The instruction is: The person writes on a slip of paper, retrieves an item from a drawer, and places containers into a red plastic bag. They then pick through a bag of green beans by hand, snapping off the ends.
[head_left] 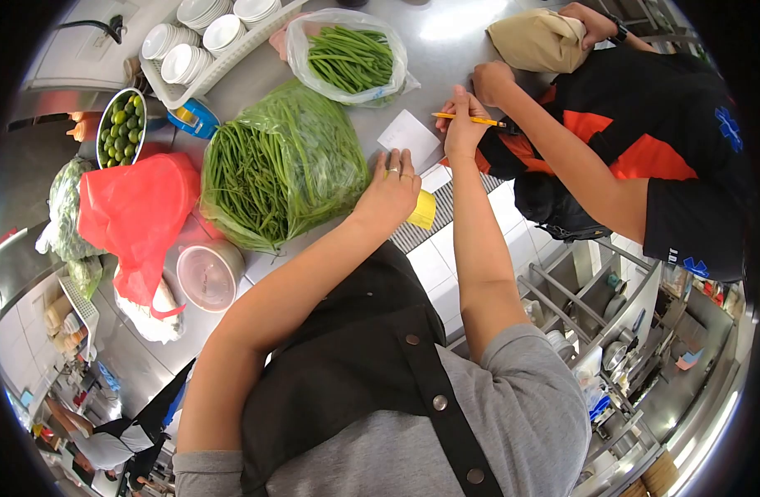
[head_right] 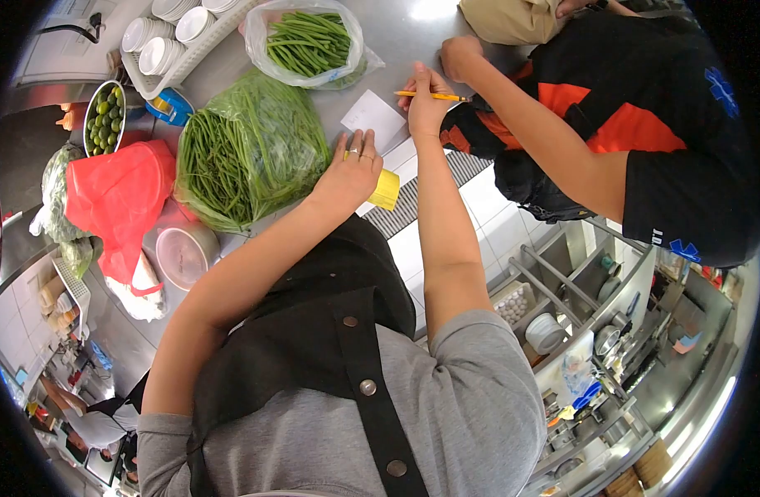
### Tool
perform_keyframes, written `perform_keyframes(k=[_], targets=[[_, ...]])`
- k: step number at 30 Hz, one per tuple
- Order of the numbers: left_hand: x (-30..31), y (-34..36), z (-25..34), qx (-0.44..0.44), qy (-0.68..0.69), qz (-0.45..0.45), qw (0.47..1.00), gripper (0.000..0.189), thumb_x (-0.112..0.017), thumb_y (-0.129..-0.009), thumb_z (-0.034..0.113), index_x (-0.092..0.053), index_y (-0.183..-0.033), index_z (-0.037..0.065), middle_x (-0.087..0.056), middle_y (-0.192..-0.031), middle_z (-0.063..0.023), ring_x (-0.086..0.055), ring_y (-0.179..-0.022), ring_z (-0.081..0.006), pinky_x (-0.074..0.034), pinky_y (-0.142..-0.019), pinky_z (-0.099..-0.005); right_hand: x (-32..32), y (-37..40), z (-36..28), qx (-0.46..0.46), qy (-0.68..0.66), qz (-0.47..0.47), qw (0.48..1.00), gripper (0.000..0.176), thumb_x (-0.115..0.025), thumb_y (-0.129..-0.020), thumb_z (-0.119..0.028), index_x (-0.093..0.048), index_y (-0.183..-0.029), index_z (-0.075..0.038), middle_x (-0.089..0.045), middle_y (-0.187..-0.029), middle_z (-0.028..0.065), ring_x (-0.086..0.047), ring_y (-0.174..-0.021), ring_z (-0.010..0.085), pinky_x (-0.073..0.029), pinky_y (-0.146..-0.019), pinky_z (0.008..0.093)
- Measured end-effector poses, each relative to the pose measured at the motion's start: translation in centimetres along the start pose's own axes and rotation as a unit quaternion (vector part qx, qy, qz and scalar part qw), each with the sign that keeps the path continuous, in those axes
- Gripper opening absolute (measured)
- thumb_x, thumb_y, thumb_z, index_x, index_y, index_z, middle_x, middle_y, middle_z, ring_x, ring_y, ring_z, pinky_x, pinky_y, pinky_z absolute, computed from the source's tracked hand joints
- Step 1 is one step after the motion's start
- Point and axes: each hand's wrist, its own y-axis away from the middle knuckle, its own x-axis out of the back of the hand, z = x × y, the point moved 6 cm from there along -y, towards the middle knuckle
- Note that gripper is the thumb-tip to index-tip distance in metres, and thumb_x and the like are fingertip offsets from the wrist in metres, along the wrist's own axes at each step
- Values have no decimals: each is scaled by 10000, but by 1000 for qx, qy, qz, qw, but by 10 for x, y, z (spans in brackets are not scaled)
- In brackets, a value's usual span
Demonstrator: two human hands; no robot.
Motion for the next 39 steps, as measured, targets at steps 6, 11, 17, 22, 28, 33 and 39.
perform_keyframes(k=[6, 11, 17, 22, 28, 33, 39], targets=[[0, -2, 1, -10, -16, 16, 1000, 329, -563, -903, 149, -594, -1152, -64, -532, -1380, -318, -533, -1298, -404, -380, -1125, -517, -6, 6, 9, 37, 54, -62, 996, 406, -648, -986, -247, -553, -646, -48, -545, -560, 29, -482, -405, 92, -336, -380, 241], [4, -5, 2, -5, -19, 22, 1000, 316, -572, -889, 149, -588, -1126, -59, -553, -1345, -319, -563, -1261, -389, -401, -1114, -494, -51, 46, 15, -45, 103, -190, 975, 489, -741, -907, -184, -408, -568, -72, -443, -516, -22, -424, -448, 65, -350, -427, 261], [5, -5, 3, -7, -19, 19, 1000, 303, -575, -883, 151, -584, -1101, -59, -554, -1339, -330, -583, -1226, -397, -420, -1092, -493, -47, 35, 21, 49, 152, -236, 959, 535, -758, -889, -162, -329, -590, -47, -318, -545, -45, -302, -531, 65, -293, -457, 282], [6, -4, 4, 0, -21, 33, 999, 289, -585, -873, 153, -584, -1072, -58, -561, -1330, -339, -591, -1204, -419, -428, -1081, -501, -41, 30, 27, 35, 167, -245, 955, 492, -744, -887, -142, -373, -583, -32, -376, -530, -33, -311, -531, 63, -293, -467, 290], [1, -4, 5, 1, -15, 42, 999, 265, -599, -853, 145, -591, -1038, -45, -582, -1301, -336, -603, -1184, -423, -448, -1062, -505, -48, 36, 20, 83, 183, -271, 941, 455, -739, -883, -129, -415, -578, -33, -432, -516, -20, -378, -513, 53, -330, -469, 270], [1, -4, 5, 0, -25, 49, 998, 266, -606, -847, 147, -590, -1034, -43, -591, -1288, -328, -610, -1176, -418, -466, -1044, -502, -48, 39, 18, 92, 169, -273, 943, 449, -738, -883, -125, -418, -580, -37, -431, -515, -18, -406, -505, 48, -346, -471, 264], [3, -5, 3, 4, -5, 40, 999, 274, -612, -843, 139, -594, -1044, -45, -570, -1315, -331, -598, -1197, -415, -479, -1028, -505, -48, 38, 19, 87, 160, -271, 945, 450, -728, -881, -105, -398, -583, -39, -392, -523, -25, -347, -524, 55, -316, -475, 271]])
